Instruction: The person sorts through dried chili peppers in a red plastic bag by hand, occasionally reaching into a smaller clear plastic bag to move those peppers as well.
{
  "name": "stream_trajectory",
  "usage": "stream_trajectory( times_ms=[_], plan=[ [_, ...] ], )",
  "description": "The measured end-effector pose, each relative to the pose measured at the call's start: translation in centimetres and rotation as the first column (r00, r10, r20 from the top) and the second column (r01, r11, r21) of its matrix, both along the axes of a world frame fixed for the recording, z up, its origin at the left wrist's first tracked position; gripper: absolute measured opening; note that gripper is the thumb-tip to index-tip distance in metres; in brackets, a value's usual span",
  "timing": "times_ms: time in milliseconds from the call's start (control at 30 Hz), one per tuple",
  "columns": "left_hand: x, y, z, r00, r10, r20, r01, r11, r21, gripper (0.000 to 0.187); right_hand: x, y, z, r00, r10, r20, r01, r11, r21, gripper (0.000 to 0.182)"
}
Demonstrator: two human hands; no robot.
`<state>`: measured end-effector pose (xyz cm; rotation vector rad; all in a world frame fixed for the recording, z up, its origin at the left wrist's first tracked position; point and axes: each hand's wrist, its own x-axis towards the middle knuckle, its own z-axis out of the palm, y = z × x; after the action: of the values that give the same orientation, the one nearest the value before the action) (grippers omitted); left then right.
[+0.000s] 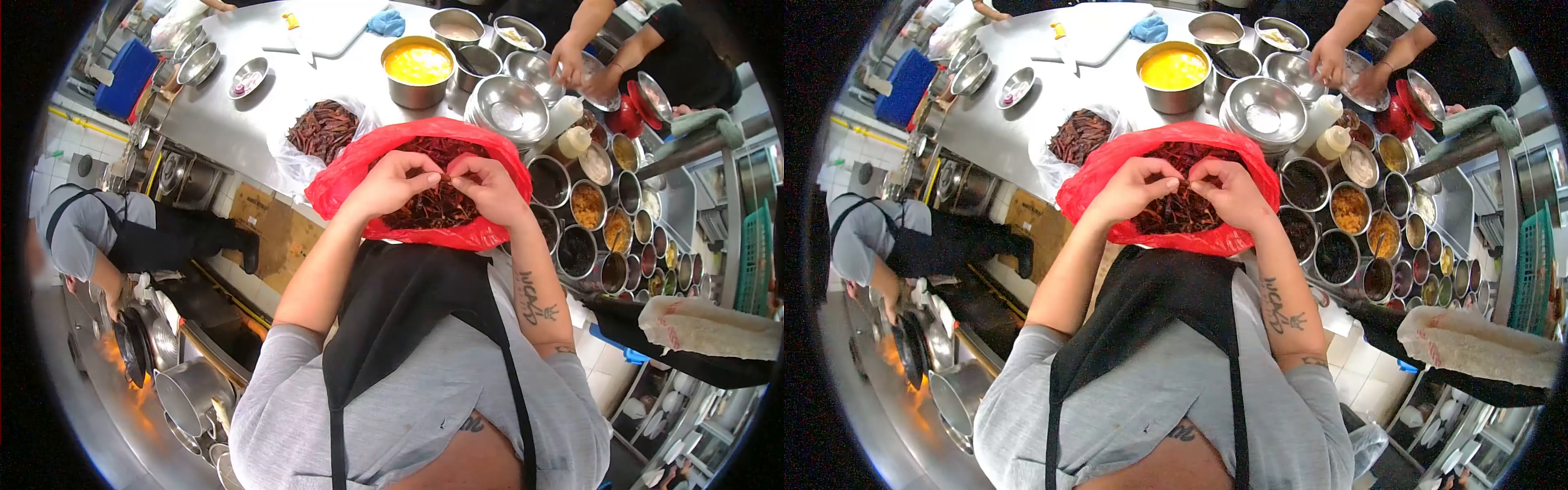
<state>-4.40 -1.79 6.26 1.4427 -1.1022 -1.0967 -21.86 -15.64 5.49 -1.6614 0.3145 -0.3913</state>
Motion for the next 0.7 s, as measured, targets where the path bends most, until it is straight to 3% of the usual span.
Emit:
stream_trajectory(
  times_ms=[100,200,300,433,533,633,700],
  plan=[
    [-0.4,0.5,0.1,0.992,-0.006,-0.126,0.004,1.000,-0.015,0.013,-0.2,0.3,-0.8,1.000,-0.021,-0.002,0.021,0.994,0.104,0.006],
    [-0.6,0.3,-1.4,0.942,0.110,-0.318,-0.114,0.993,0.008,0.015,0.3,0.8,-1.2,0.990,-0.126,-0.067,0.134,0.981,0.143,0.007],
    [-1.2,0.3,-2.3,0.773,0.196,-0.604,-0.222,0.975,0.032,0.016,0.8,1.1,-1.5,0.978,-0.188,-0.087,0.200,0.968,0.154,0.008],
    [-2.6,0.0,-2.7,0.876,0.250,-0.413,-0.272,0.962,0.006,0.014,0.9,1.9,-0.5,0.967,-0.142,-0.213,0.147,0.989,0.006,0.008],
    [-2.6,-0.1,-3.2,0.847,0.226,-0.481,-0.260,0.966,-0.004,0.013,1.0,2.0,-1.1,0.979,-0.109,-0.175,0.113,0.993,0.014,0.005],
    [-2.4,0.2,-3.3,0.694,0.097,-0.714,-0.158,0.987,-0.020,0.016,0.9,2.1,-1.6,1.000,-0.026,-0.004,0.026,0.995,0.098,0.004],
    [-2.4,0.3,-3.6,0.634,0.055,-0.772,-0.113,0.993,-0.022,0.017,0.7,2.0,-1.3,1.000,0.008,0.011,-0.009,0.991,0.131,0.004]
  ],
)
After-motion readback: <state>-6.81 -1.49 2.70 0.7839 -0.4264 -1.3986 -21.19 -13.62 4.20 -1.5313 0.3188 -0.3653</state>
